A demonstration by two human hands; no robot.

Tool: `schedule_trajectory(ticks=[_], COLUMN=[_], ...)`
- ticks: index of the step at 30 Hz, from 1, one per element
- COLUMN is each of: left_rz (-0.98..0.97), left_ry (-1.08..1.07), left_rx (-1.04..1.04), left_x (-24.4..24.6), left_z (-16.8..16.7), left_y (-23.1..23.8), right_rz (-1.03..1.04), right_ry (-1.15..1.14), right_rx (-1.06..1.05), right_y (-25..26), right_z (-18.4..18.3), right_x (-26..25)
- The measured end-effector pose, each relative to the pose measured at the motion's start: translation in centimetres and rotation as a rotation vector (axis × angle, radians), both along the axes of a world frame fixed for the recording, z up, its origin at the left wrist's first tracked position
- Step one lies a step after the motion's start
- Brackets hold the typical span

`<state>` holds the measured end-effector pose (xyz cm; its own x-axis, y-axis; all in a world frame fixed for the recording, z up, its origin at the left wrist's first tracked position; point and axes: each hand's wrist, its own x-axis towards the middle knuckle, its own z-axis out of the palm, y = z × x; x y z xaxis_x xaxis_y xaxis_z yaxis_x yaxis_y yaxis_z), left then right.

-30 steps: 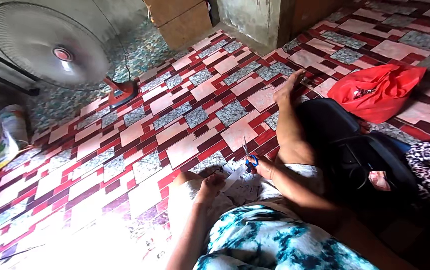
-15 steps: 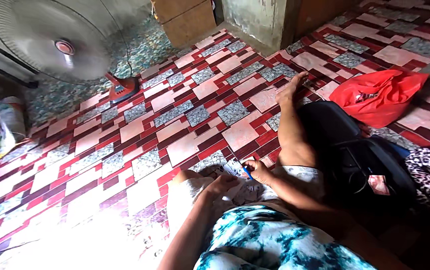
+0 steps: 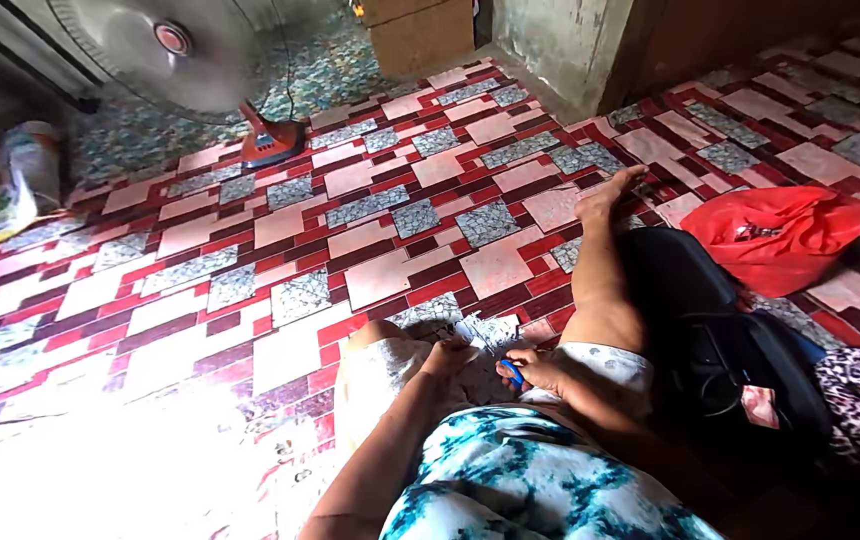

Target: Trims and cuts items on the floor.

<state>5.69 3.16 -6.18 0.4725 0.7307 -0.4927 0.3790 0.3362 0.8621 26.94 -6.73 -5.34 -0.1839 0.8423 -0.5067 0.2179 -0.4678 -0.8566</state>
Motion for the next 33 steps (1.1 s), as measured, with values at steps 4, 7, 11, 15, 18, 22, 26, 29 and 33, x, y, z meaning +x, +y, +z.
schedule_trajectory(ticks=[4,7,11,15,18,22,26,29,33], left_rz=[-0.006,-0.007,-0.011,-0.011,-0.012,-0.013,-0.012,0.001,0.028], left_ry=[0.043,0.049,0.048,0.049,0.053,0.055,0.058,0.06,0.079], left_rx=[0.016,0.003,-0.01,-0.033,-0.045,-0.044,-0.052,-0.052,-0.052], left_x=[0.2,0.1,0.0,0.1,0.1,0.2,0.2,0.2,0.3], left_z=[-0.1,-0.3,-0.3,-0.5,-0.5,-0.6,-0.5,-0.4,-0.3], left_y=[0.1,0.1,0.1,0.1,0.0,0.1,0.1,0.0,0.1], right_rz=[-0.031,-0.014,-0.006,0.001,0.006,-0.022,-0.011,0.012,0.029], right_ry=[0.052,0.051,0.007,0.011,0.005,0.021,0.002,-0.021,-0.028], right_rx=[0.028,0.031,0.018,0.024,0.031,0.078,0.107,0.068,0.008], right_y=[0.8,0.9,0.7,0.9,0.9,0.8,0.6,0.7,1.0], right_z=[-1.1,-1.4,-1.4,-1.8,-1.8,-1.9,-1.7,-1.6,-1.5], right_x=[0.6,0.6,0.5,0.6,0.6,0.5,0.4,0.5,0.6])
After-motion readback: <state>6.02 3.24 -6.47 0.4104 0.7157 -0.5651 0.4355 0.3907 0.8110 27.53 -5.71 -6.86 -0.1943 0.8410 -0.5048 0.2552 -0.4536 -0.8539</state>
